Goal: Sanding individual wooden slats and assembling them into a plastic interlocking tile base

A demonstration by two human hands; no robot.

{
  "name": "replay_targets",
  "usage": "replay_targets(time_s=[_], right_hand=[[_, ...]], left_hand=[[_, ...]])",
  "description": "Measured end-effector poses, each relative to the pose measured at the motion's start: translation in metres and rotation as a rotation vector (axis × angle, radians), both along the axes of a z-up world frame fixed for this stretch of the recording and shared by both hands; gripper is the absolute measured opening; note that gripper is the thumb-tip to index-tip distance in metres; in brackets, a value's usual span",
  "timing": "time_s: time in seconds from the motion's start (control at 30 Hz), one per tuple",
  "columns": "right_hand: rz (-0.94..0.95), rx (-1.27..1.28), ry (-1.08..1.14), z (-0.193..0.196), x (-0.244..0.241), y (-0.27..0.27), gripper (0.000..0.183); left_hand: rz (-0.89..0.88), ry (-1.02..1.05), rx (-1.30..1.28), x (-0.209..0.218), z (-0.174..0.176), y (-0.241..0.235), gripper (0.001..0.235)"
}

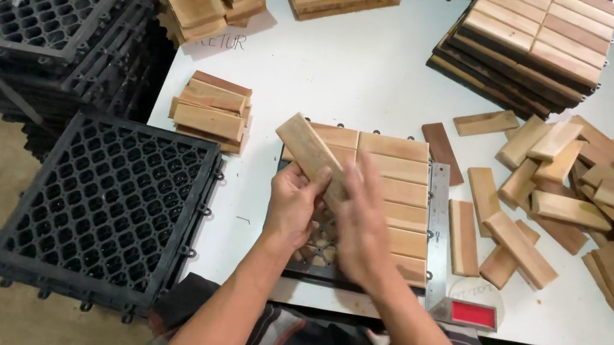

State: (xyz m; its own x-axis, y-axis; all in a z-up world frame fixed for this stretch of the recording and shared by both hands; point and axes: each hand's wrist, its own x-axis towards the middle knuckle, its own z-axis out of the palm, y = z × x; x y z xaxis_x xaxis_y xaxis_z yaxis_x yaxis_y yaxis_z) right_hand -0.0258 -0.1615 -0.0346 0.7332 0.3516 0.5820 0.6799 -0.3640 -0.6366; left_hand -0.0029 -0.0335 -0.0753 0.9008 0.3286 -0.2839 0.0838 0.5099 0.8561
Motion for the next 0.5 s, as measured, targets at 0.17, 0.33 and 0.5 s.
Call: replay_targets(time_s=[0.17,0.33,0.5], right_hand=[[-0.021,-0.095,0.024,-0.034,-0.037,0.028,0.051],[-0.039,0.185,0.180,-0.029,-0.031,0.019,0.044],[-0.030,0.171,0.054,-0.006,0.005,0.018,0.045]], left_hand=[[0.136,-0.051,-0.127,0.011,0.004,0.042,0.033],[0.141,-0.101,-0.174,-0.002,0.024,0.065,0.037],[0.018,-0.054,-0.108,0.007,0.023,0.026,0.030]])
